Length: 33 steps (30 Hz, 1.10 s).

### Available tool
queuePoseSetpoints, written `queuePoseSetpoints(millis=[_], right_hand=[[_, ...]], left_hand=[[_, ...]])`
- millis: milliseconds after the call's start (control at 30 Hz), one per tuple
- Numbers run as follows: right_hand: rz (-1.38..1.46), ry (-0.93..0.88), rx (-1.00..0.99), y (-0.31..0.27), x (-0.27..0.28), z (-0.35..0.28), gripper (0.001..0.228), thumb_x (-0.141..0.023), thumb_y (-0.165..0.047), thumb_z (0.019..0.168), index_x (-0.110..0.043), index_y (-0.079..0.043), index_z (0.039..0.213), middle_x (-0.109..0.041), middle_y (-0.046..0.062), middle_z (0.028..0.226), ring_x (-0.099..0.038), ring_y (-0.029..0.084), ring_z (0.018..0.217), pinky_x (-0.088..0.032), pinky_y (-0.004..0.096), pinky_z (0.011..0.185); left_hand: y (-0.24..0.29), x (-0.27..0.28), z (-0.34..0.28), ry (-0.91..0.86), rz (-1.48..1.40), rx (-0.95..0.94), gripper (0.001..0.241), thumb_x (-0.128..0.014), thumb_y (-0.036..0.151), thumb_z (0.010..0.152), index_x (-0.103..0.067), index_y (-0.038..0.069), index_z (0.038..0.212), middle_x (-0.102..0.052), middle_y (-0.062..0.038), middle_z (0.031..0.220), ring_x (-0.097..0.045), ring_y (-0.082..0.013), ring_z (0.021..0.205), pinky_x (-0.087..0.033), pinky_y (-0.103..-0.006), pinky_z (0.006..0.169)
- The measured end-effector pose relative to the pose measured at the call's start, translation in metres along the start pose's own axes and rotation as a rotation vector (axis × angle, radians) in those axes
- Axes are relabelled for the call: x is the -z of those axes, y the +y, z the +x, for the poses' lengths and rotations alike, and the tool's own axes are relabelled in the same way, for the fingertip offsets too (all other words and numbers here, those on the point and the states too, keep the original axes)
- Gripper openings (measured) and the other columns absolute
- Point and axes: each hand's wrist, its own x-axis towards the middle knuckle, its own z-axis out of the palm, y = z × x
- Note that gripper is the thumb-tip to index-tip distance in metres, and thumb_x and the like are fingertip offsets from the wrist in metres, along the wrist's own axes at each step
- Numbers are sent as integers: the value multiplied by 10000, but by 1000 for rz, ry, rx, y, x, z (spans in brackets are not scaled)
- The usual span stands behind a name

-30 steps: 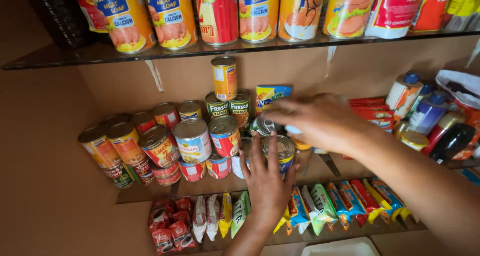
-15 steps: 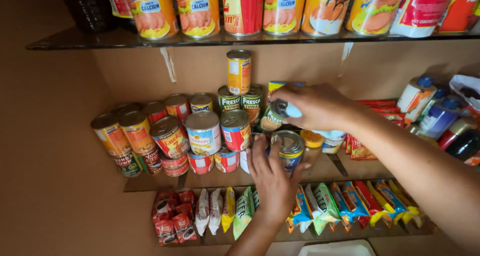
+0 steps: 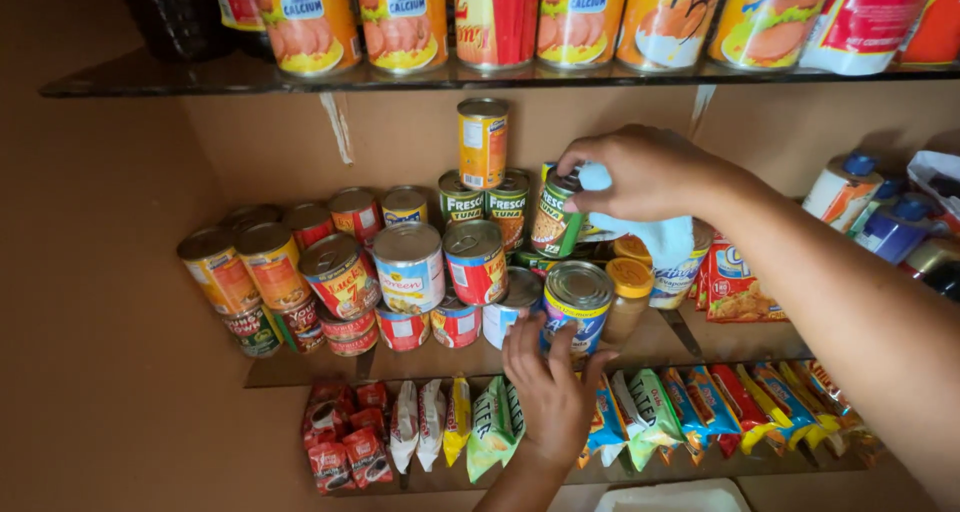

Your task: Wiping down food items with a cloth and organizing them on pantry shelves.

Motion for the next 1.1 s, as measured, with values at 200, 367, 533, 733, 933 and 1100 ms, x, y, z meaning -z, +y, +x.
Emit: queuePoseSetpoints(millis=[200, 367, 533, 733, 933, 1100], right_hand=[[-42, -59, -64, -13, 11, 2, 461, -763, -459, 810, -727, -208, 1195, -742, 118, 1139, -684, 338, 1078, -508, 463, 942], [-5, -78, -32, -13, 22, -4, 474, -760, -479, 784, -732, -199, 1165, -755, 103, 1129, -698, 321, 1067, -520, 446, 936], [-94, -134, -81, -21, 29, -15, 492, -758, -509, 772, -730, -221, 1170, -750, 105, 1121, -691, 332, 1060, -520, 453, 930], [-105, -162, -205, -17, 44, -38, 536, -776, -563, 797, -721, -281, 1250, -747, 107, 1105, -702, 327, 1030, -527, 455, 912], [-107, -131, -269, -3, 62, -86, 513, -766, -542, 784, -727, -286, 1227, -773, 102, 1031, -729, 328, 942, -551, 446, 862], [-188, -246, -405, 10, 45, -121, 512, -775, -550, 784, -713, -303, 1229, -768, 113, 933, -735, 322, 878, -558, 452, 809]], left_hand=[[-1, -5, -1, 4, 3, 10, 647, -837, 441, 875, -518, 124, 1341, -459, -216, 1425, -446, -456, 1342, -376, -620, 1114], [-2, -6, -2, 17, 27, 6, 653, -829, 475, 873, -522, 130, 1334, -459, -206, 1418, -449, -446, 1342, -370, -619, 1112], [-1, -5, -1, 3, 34, 16, 679, -835, 490, 858, -516, 129, 1337, -465, -211, 1425, -451, -441, 1338, -372, -616, 1106], [-1, -9, -8, 12, 29, -31, 701, -836, 455, 894, -485, 119, 1400, -433, -224, 1485, -431, -443, 1379, -359, -629, 1135], [-1, -15, -8, -11, 97, -46, 671, -817, 436, 918, -491, 214, 1461, -408, -217, 1536, -398, -433, 1446, -337, -618, 1175], [6, -13, -5, -41, 83, -35, 681, -799, 430, 910, -481, 214, 1472, -391, -235, 1520, -381, -444, 1430, -304, -638, 1170]])
